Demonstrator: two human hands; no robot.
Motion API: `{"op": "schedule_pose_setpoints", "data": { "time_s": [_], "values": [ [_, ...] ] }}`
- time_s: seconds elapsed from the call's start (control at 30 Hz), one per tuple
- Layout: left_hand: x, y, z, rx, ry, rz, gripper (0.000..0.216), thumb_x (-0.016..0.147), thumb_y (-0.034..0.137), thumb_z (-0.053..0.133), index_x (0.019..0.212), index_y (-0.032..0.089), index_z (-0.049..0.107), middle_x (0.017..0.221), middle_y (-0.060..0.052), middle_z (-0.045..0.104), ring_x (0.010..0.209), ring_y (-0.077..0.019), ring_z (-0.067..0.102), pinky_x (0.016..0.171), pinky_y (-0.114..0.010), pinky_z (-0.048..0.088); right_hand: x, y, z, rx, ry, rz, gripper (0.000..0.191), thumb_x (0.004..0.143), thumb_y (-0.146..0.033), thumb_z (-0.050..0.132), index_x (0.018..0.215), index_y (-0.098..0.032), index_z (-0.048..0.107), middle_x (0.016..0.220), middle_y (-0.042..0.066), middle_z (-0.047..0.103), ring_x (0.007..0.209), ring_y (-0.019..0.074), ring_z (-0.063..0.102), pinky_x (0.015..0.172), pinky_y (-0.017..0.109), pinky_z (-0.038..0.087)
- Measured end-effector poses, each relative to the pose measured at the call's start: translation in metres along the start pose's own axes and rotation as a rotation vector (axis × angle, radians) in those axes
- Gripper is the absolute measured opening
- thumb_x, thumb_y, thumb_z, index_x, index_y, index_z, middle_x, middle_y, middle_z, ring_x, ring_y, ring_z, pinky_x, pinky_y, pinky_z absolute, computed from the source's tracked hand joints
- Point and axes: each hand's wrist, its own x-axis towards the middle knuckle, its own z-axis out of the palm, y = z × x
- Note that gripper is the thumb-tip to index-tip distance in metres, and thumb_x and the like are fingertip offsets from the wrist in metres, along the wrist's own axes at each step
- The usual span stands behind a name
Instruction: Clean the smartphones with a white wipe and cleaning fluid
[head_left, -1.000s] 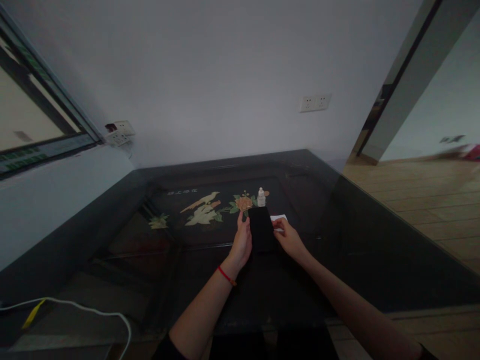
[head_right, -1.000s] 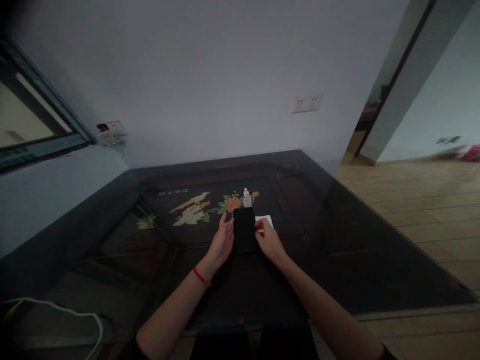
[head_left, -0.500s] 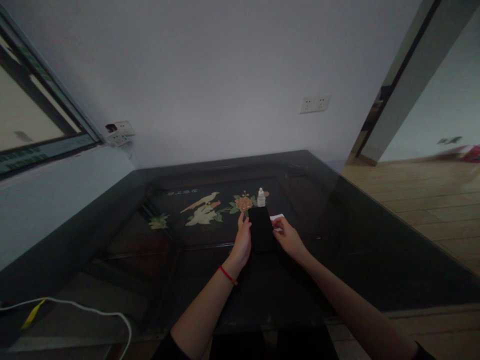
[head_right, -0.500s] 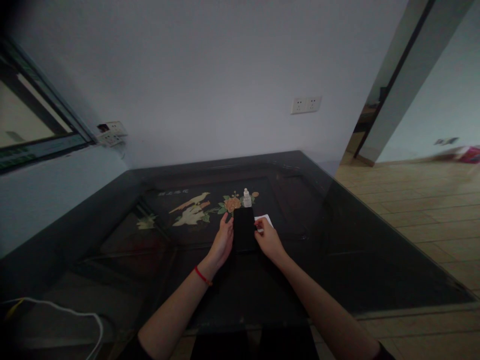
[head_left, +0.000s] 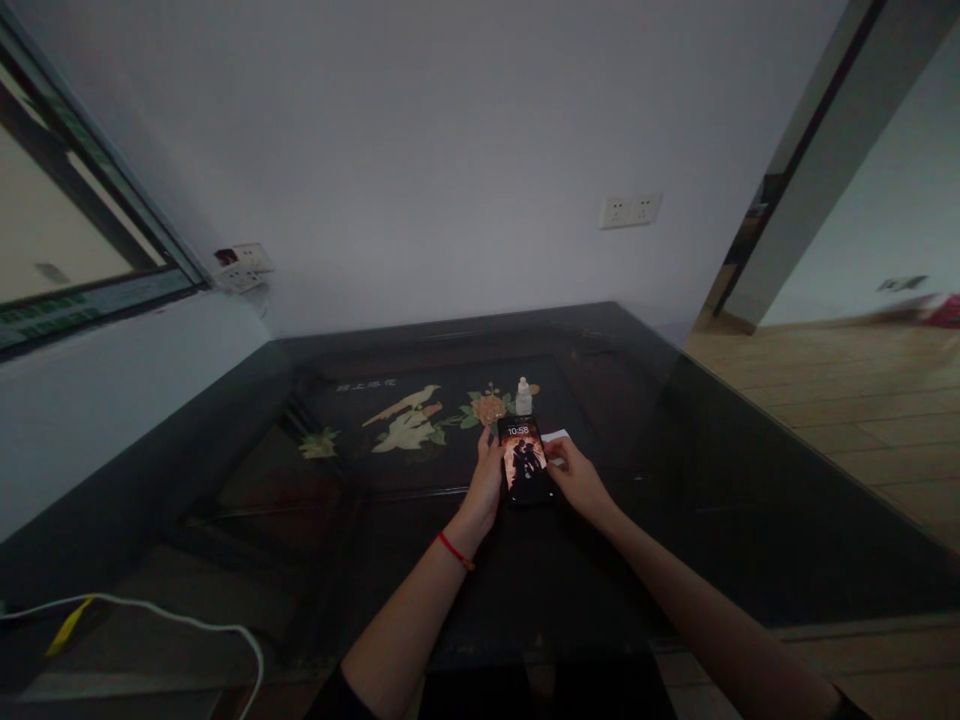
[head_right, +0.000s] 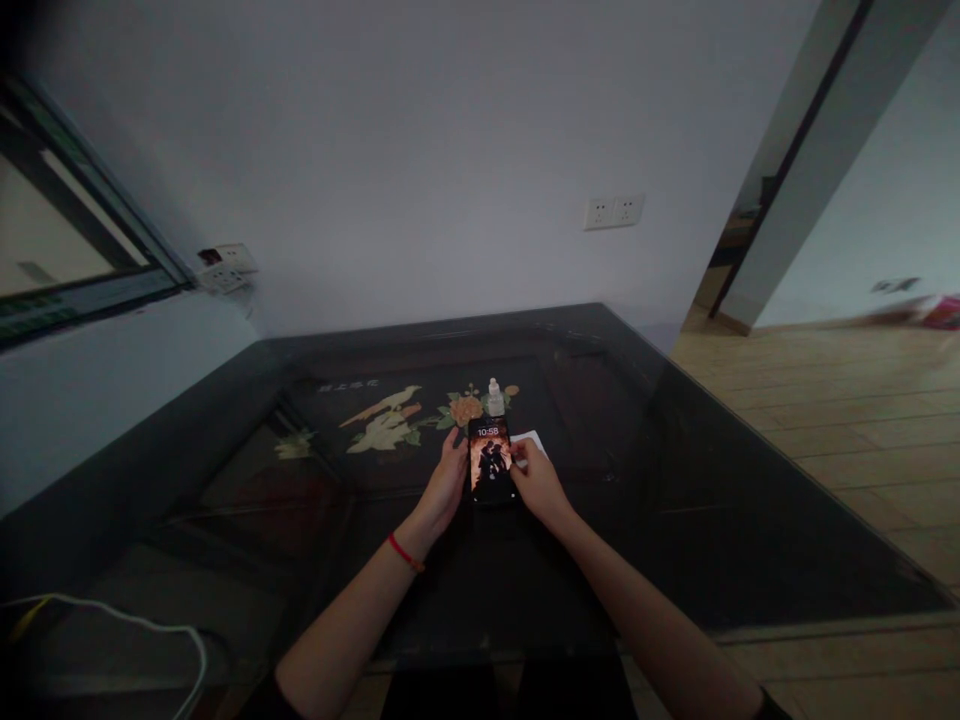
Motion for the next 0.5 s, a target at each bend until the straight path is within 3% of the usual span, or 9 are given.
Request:
{"op": "schedule_pose_setpoints", "data": {
  "time_s": [0.5],
  "values": [
    [0.005, -0.011, -0.003, -0.004, -0.003, 0.021, 0.066, 0.081, 0.020, 0.051, 0.141, 0.020, 0.021, 0.139, -0.012, 0.048, 0.120, -0.0187, 0.053, 0.099, -0.030, 0.044, 0.003, 0.008, 0.002, 0.038, 0.002, -0.011, 0.016, 0.070, -0.017, 0.046, 0.085, -0.022, 0.050, 0.092, 0.004, 0.064, 0.090, 0.0207, 0.061, 0.082, 0.037, 0.049]
  ]
}}
